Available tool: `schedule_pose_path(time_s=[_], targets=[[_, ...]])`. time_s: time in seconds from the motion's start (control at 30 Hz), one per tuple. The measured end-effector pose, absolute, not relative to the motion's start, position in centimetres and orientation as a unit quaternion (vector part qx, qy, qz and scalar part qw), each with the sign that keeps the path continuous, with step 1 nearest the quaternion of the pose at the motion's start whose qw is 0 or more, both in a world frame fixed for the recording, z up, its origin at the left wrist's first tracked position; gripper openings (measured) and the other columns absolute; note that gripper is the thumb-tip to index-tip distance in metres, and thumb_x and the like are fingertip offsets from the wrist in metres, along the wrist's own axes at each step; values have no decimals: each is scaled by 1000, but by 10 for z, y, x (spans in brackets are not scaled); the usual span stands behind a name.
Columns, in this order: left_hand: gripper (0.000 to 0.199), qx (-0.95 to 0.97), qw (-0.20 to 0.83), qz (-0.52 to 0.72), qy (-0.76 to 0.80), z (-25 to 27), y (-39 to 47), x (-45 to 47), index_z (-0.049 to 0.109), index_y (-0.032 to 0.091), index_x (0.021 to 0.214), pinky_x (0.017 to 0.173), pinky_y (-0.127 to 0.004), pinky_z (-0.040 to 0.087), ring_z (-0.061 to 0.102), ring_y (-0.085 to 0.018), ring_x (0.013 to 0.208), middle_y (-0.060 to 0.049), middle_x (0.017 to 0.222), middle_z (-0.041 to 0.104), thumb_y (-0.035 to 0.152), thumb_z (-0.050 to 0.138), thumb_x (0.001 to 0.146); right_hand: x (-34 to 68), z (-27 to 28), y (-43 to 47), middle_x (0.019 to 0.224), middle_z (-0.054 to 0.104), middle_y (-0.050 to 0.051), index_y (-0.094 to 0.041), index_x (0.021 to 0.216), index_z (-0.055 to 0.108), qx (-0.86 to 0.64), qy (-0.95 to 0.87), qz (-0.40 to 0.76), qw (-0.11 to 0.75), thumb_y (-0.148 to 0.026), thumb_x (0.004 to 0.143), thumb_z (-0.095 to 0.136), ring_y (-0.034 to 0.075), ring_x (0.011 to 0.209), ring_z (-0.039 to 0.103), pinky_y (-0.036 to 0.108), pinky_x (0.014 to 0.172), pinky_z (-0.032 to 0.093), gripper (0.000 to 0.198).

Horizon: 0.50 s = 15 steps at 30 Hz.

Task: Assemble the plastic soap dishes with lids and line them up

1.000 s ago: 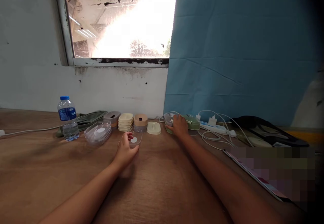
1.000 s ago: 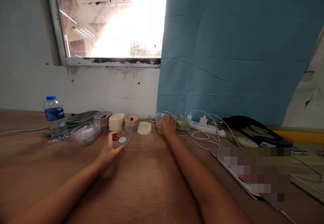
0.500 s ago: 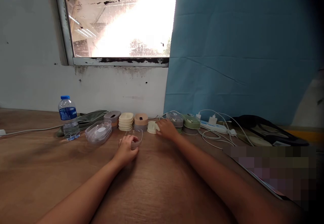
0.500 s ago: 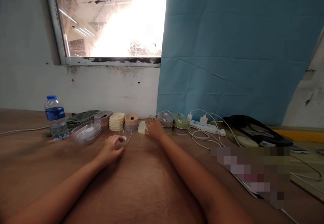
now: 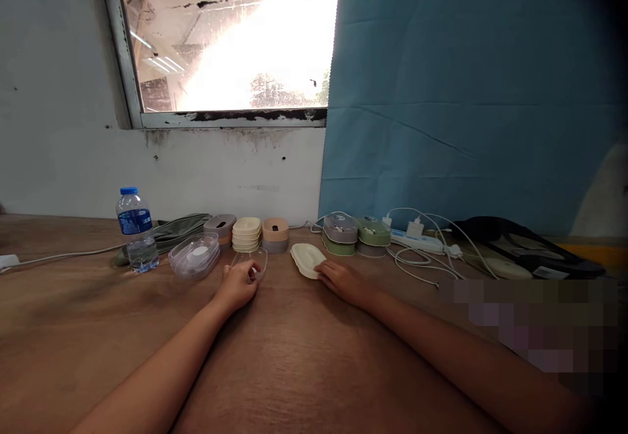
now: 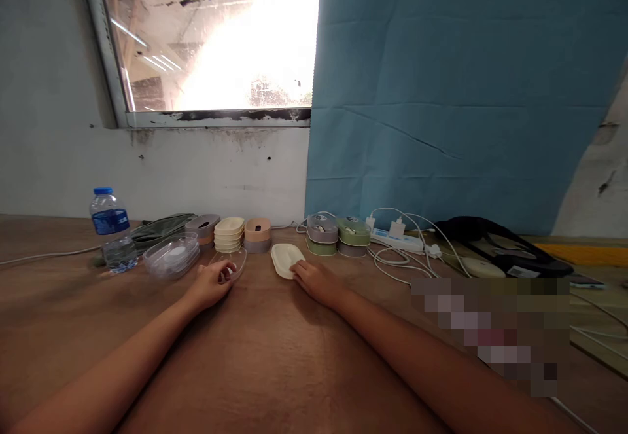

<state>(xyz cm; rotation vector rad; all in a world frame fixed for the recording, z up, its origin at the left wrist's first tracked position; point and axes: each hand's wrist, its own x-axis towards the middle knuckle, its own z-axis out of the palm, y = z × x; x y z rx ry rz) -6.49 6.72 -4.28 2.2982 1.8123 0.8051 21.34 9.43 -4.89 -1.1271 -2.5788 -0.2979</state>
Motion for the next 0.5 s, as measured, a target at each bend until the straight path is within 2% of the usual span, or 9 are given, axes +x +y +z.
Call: schedule_pose_path(time_s=[0.17,0.3,0.5], targets=[[23,730,31,256,633,-44,72,-73,59,22,88,79,-34,29,59,-20,84,-1,84,66,16,47,69,243,-48,42,109,58,8,-19,108,53,-320,-930,-61,172,-26,93,33,18,99,55,30,87,46,25],[23,707,23,242,664,-44,76,-81,60,22,86,78,-36,29,58,-22,86,-3,84,67,16,47,69,258,-44,23,107,59,9,-19,105,54,-257,-952,-25,164,-21,91,33,18,98,54,32,86,45,25],[18,683,14,223,695,-44,79,-85,61,21,78,77,-38,29,57,-26,86,-5,83,68,17,47,66,246,-18,31,105,61,11,-17,103,57,-216,-961,-94,147,-18,86,36,21,94,55,37,84,42,27]])
